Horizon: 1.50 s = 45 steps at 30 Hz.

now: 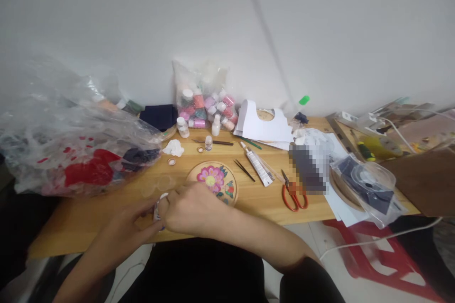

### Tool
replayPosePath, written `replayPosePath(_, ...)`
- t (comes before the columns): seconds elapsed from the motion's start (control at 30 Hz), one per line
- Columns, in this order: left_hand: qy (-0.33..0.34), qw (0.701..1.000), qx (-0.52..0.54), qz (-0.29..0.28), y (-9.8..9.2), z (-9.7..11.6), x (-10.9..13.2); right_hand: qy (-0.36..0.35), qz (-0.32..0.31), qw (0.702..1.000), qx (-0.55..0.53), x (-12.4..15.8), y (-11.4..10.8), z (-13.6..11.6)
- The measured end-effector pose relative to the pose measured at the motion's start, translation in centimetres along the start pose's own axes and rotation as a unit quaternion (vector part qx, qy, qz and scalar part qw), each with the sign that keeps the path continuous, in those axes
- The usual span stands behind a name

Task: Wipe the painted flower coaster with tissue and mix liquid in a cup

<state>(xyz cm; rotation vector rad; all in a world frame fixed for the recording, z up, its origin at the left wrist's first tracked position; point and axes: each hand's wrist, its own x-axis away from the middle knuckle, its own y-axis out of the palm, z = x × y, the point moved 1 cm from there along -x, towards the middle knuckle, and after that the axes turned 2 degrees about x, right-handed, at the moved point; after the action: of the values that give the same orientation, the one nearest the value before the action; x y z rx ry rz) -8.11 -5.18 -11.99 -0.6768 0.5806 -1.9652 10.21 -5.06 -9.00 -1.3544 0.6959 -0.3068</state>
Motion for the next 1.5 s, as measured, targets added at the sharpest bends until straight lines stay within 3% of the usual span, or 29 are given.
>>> replayPosePath(0.1,0.009,1.000,0.013,-0.022,0.0,0.3,0.0,0.003,0.017,1.000,0.010,0.1,0.3,0.0)
replayPosePath(0.43,0.031,0.999,0.009,0.013,0.0,1.0,0.1,0.007,0.121,0.993,0.008,0.2,0.2,0.1)
replayPosePath(0.6,0.040,0.999,0.002,0.026,0.1,0.6,0.4,0.012,0.132,0.991,-0.002,0.3,-0.3,0.2)
replayPosePath(0.9,0.107,0.986,-0.032,0.122,0.7,0.0,0.7,0.030,0.115,0.992,-0.043,0.8,-0.7,0.4)
replayPosePath(1.2,0.135,0.978,-0.056,0.151,0.5,0.8,1.0,0.047,0.108,0.990,-0.078,1.2,-1.3,0.6)
replayPosePath(1.5,0.130,0.982,-0.029,0.134,0.3,1.7,1.4,0.070,0.113,0.973,-0.188,1.5,-2.6,1.3)
